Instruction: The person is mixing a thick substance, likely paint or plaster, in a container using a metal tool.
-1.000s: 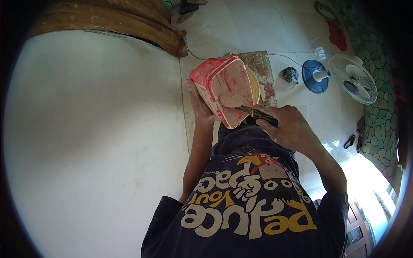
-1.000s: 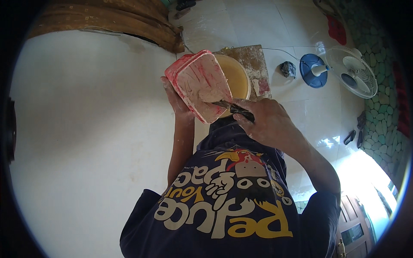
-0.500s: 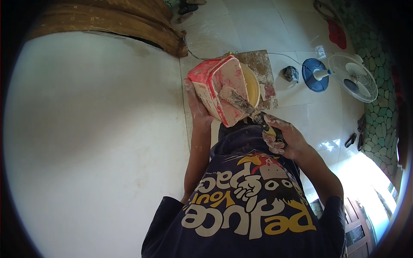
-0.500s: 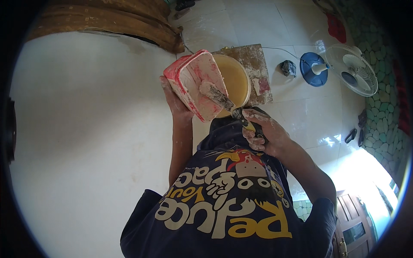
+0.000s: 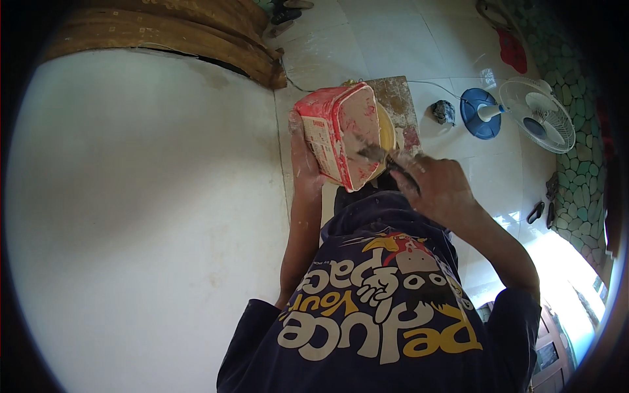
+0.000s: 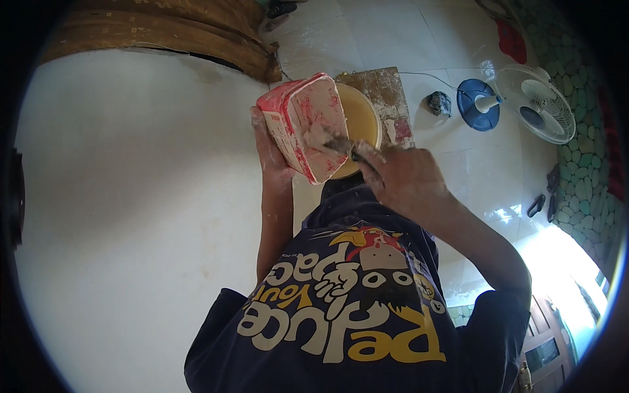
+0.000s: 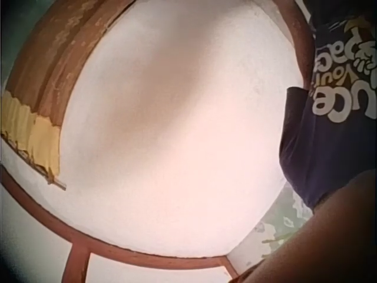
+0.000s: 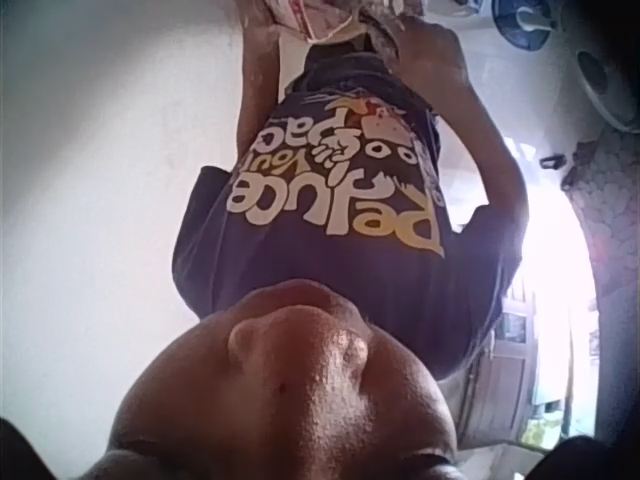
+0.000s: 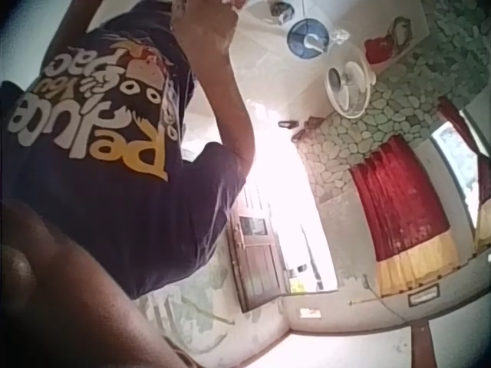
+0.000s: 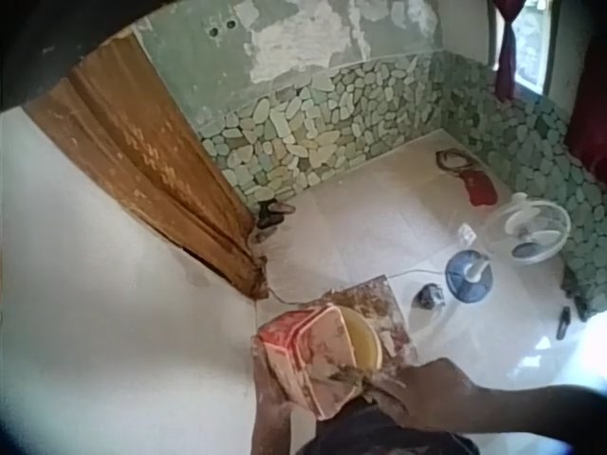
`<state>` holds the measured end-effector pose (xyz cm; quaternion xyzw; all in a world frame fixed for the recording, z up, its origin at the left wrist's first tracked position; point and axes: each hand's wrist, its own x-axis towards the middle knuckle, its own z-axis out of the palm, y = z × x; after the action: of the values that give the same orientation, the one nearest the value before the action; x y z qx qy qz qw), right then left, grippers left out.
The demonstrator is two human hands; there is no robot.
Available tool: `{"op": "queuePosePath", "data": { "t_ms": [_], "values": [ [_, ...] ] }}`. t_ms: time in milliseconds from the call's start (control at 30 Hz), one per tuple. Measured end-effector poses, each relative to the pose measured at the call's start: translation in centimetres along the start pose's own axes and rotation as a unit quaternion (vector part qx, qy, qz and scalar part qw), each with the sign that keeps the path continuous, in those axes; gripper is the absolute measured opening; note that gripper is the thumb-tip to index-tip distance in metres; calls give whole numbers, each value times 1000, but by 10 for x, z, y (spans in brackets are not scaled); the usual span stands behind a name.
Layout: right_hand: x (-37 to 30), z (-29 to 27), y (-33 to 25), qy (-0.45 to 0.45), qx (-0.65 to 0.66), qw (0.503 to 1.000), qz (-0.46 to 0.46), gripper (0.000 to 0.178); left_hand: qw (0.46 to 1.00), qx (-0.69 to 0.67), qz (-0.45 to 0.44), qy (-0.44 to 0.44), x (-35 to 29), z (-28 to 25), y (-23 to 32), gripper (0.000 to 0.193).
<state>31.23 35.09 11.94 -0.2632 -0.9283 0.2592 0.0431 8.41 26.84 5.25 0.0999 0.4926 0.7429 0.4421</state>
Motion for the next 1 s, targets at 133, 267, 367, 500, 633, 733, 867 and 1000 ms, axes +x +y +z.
{"op": "queuePosePath", "data": {
  "t_ms": [133, 267, 367, 500, 633, 733, 867, 1000],
  "values": [
    [-2, 3, -3, -133, 20, 990, 34, 36, 998, 34, 36, -39, -7, 1, 1, 67],
    [-6, 8, -1, -79, 54, 995, 11, 38, 994, 66, 82, -25, -5, -7, -9, 69],
    [-3, -2, 1, -98, 48, 994, 31, 40, 999, -26, 15, -18, -4, -12, -12, 74],
    [-2, -27, 3, -54, 81, 995, 31, 40, 998, -29, 47, -38, -6, -25, -15, 77],
    [4, -28, 1, -143, 115, 978, 93, 37, 999, -15, 40, -18, -6, -19, -15, 77],
    [-4, -1, 1, -74, 16, 997, 7, 36, 999, 2, 44, -6, -6, -14, -16, 71],
    [-2, -17, 2, -137, 5, 990, 39, 37, 997, 27, 75, -24, -8, -13, -15, 69],
    [-7, -42, 6, -49, 7, 999, 8, 34, 997, -36, 49, -48, 1, -19, -14, 68]
  ]
}}
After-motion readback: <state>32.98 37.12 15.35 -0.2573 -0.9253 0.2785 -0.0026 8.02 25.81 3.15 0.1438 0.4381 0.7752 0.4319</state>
